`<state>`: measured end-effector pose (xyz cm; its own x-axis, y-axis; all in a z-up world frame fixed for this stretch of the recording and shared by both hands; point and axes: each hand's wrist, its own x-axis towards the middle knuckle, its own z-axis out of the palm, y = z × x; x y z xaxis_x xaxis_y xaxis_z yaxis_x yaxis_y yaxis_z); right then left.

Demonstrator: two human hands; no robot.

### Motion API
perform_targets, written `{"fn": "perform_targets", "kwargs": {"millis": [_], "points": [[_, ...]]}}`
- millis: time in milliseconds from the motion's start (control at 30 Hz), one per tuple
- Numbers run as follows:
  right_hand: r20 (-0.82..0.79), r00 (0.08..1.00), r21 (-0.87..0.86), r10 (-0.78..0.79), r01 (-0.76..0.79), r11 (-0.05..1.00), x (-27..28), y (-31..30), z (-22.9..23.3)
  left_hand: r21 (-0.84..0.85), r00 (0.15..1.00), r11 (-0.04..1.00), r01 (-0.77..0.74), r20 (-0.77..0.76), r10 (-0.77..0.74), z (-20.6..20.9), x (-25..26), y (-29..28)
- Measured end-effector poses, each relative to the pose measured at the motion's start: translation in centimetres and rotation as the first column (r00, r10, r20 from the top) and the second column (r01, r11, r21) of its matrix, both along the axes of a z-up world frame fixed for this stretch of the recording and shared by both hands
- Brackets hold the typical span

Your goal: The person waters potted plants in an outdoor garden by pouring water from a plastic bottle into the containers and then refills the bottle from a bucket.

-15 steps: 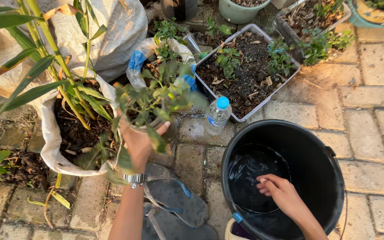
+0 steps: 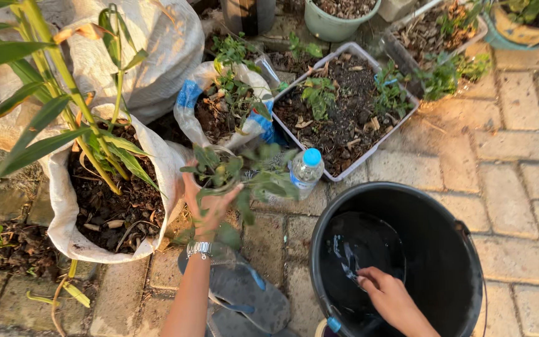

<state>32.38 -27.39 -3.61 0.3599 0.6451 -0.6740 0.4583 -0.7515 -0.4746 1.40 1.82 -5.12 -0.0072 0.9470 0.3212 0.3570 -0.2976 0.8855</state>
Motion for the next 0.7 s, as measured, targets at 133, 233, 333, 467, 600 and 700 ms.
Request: {"fn": "perform_targets", "kwargs": {"millis": [133,233,333,467,600,700], "points": [[-0.109,0.992,0.033,-0.066,0.070,0.997,1.3,1.3,-3.0,-0.060,0.997,0.998,-0.013,0.077,0.017,0.5,0.4,-0.2],[-0.336,0.906,0.109,-0.256,0.307,0.945,2.2,3.7,-5.2,-0.101,0.993,0.995,-0.019,0.116,0.031,0.3,0.0,-0.4],[-0.581,0.682,0.086,-0.445,0.594,0.800,2.8,6.2,-7.0,0.005,0.995,0.995,-0.102,-0.010,0.102,-0.3,0.0,-0.7],[-0.601,-0.079,-0.488,-0.796,0.824,0.287,3.4,7.1,-12.0,-0.162,0.984,0.973,-0.165,0.035,0.173,-0.6,0.2,-2.8],[-0.444,-0.059,-0.452,-0.894,0.876,0.166,5.1,4.6,-15.1,-0.119,0.930,0.944,-0.307,0.175,0.324,-1.9,0.5,-7.1],[-0.376,-0.065,-0.483,-0.924,0.865,0.135,6.0,4.3,-14.5,-0.390,0.783,0.814,-0.431,0.285,0.552,-1.3,2.4,-11.3]]}}
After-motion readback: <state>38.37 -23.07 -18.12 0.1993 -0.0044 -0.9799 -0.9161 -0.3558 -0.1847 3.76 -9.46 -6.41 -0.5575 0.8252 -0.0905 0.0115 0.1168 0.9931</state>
